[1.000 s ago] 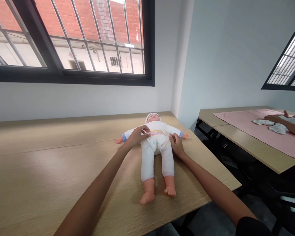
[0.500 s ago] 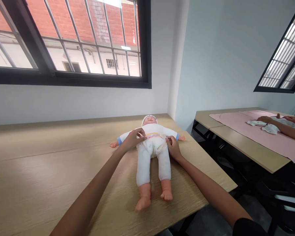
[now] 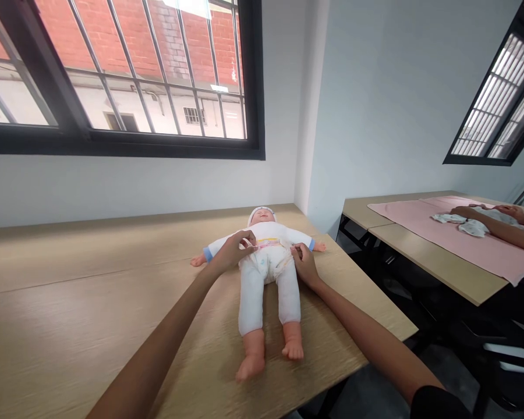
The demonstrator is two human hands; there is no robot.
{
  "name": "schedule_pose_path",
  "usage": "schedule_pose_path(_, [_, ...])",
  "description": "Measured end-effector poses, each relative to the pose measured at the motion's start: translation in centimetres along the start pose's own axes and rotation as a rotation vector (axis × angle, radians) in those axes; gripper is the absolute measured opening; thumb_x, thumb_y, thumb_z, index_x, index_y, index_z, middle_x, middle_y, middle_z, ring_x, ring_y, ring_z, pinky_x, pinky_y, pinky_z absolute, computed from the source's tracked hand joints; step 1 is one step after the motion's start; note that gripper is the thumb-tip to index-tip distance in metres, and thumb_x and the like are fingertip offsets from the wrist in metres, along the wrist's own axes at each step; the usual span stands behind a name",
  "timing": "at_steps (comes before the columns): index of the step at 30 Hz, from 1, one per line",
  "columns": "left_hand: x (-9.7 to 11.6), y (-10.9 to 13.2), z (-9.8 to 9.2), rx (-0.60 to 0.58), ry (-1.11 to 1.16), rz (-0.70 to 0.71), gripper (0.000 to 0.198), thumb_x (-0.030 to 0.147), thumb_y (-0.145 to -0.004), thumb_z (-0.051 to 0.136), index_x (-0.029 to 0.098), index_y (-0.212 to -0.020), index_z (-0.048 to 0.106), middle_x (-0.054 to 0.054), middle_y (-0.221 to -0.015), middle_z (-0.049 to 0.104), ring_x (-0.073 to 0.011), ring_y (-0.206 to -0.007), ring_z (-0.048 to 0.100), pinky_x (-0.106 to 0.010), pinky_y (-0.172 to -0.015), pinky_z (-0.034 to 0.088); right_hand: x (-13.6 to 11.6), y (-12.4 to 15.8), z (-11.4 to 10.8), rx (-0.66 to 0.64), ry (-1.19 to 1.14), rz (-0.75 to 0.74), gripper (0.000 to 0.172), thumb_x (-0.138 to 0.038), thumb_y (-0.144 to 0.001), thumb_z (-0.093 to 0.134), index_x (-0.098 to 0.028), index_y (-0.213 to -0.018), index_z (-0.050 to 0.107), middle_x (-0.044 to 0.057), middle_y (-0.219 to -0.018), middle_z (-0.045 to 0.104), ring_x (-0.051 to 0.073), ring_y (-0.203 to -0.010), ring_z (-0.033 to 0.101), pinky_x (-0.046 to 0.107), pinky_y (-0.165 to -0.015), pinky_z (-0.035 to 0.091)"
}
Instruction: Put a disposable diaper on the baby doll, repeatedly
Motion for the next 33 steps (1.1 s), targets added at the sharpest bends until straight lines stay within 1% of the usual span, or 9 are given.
schedule_pose_path(5, [-0.38,-0.21,0.01,-0.017,-0.007,0.026,0.024,0.044,-0.068,0.06,0.021,-0.073,0.055,-0.004,-0.08,0.062,-0.0213,-0.078,0.06,-0.03,-0.063,0.048,-0.28,0.05,-0.07,-0.003,0.0,-0.001,0.022,-0.04,-0.089,0.044,-0.021,-0.082,0.052,0.004,-0.082,0.06,0.02,-0.08,0.056,0.032,-0.074,0.046])
schedule_pose_path(8, [-0.51,-0.27,-0.15,-0.007,-0.017,0.035,0.023,0.043,-0.07,0.06,0.021,-0.073,0.057,-0.003,-0.081,0.064,-0.0209,-0.078,0.06,-0.031,-0.066,0.048,-0.38,0.05,-0.12,-0.001,-0.001,0.0,0.022,-0.04,-0.089,0.044,-0.021,-0.081,0.052,0.004,-0.082,0.06,0.02,-0.079,0.056,0.031,-0.073,0.046])
schedule_pose_path(15, [-0.14,-0.03,-0.51,0.029,-0.052,0.023,0.025,0.044,-0.071,0.059,0.02,-0.077,0.064,-0.007,-0.09,0.066,-0.0226,-0.081,0.061,-0.036,-0.072,0.05,-0.71,0.06,-0.27,0.005,0.029,-0.008,0.022,-0.038,-0.089,0.044,-0.021,-0.08,0.053,0.004,-0.082,0.061,0.019,-0.077,0.056,0.032,-0.075,0.044])
schedule_pose_path(25, [0.32,-0.07,-0.7,0.043,-0.162,0.049,0.023,0.042,-0.074,0.059,0.021,-0.079,0.067,-0.006,-0.088,0.067,-0.0221,-0.079,0.061,-0.035,-0.073,0.047,-0.84,0.15,-0.29,0.005,0.039,-0.004,0.022,-0.038,-0.089,0.043,-0.02,-0.081,0.054,0.003,-0.08,0.06,0.018,-0.072,0.054,0.032,-0.072,0.044])
schedule_pose_path(30, [0.08,-0.13,-0.72,0.051,-0.193,0.029,0.02,0.04,-0.074,0.06,0.021,-0.077,0.067,-0.006,-0.087,0.067,-0.0229,-0.08,0.061,-0.036,-0.075,0.047,-0.58,0.08,-0.26,0.012,0.019,-0.008,0.022,-0.038,-0.089,0.043,-0.02,-0.082,0.054,0.005,-0.082,0.061,0.019,-0.076,0.056,0.032,-0.073,0.045])
schedule_pose_path(33, [-0.4,-0.15,-0.79,0.061,-0.194,-0.004,0.025,0.043,-0.073,0.061,0.02,-0.082,0.066,-0.006,-0.088,0.067,-0.0234,-0.081,0.062,-0.035,-0.075,0.047,-0.61,0.08,-0.27,0.014,0.021,-0.009,0.021,-0.037,-0.089,0.044,-0.02,-0.081,0.054,0.005,-0.082,0.062,0.02,-0.076,0.056,0.033,-0.073,0.044])
Point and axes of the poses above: each hand's wrist, its own y-axis away from the middle knuckle, its own z-axis out of the palm, x = y × z, the point moved 9 cm from there along -y, towards the middle knuckle
